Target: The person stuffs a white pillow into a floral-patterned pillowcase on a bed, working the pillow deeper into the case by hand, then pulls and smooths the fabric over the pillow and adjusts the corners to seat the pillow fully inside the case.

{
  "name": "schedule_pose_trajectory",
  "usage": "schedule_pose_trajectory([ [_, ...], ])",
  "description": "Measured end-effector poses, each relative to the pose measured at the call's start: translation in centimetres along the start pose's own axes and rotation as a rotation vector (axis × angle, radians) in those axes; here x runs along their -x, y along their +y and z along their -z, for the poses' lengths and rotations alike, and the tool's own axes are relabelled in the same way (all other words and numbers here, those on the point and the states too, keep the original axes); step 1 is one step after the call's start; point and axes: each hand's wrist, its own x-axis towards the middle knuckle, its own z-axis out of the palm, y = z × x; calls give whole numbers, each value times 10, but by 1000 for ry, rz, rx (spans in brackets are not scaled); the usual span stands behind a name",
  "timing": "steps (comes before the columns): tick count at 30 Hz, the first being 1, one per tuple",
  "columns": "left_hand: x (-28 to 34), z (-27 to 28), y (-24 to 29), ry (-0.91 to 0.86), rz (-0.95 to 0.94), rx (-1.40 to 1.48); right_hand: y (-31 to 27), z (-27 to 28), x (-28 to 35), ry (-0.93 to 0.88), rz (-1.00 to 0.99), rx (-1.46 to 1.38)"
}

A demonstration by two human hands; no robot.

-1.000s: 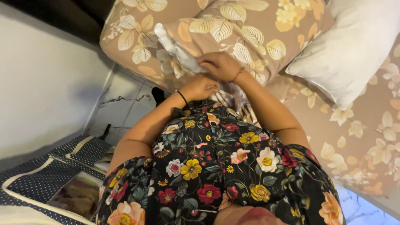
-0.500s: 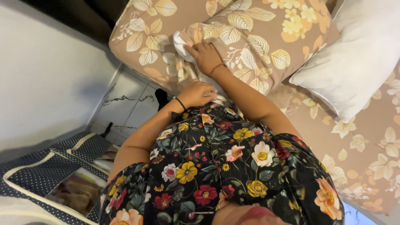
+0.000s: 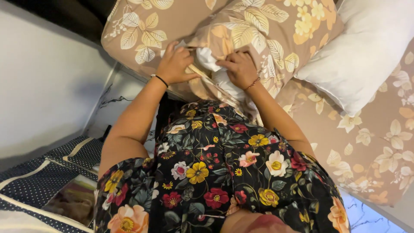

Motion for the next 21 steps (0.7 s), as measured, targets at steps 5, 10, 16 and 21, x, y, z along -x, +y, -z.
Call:
schedule_pose_trajectory([
  [5, -27, 28, 21, 171, -125, 133, 3, -51, 0, -94, 129, -26],
  [10, -49, 10, 28, 173, -115, 259, 3, -84, -13, -435, 139, -125],
  [16, -41, 29, 13, 30, 58, 311, -11, -46, -4, -113, 165, -33],
  [21, -25, 16, -7, 165, -14, 211, -11, 0, 17, 169, -236, 52],
])
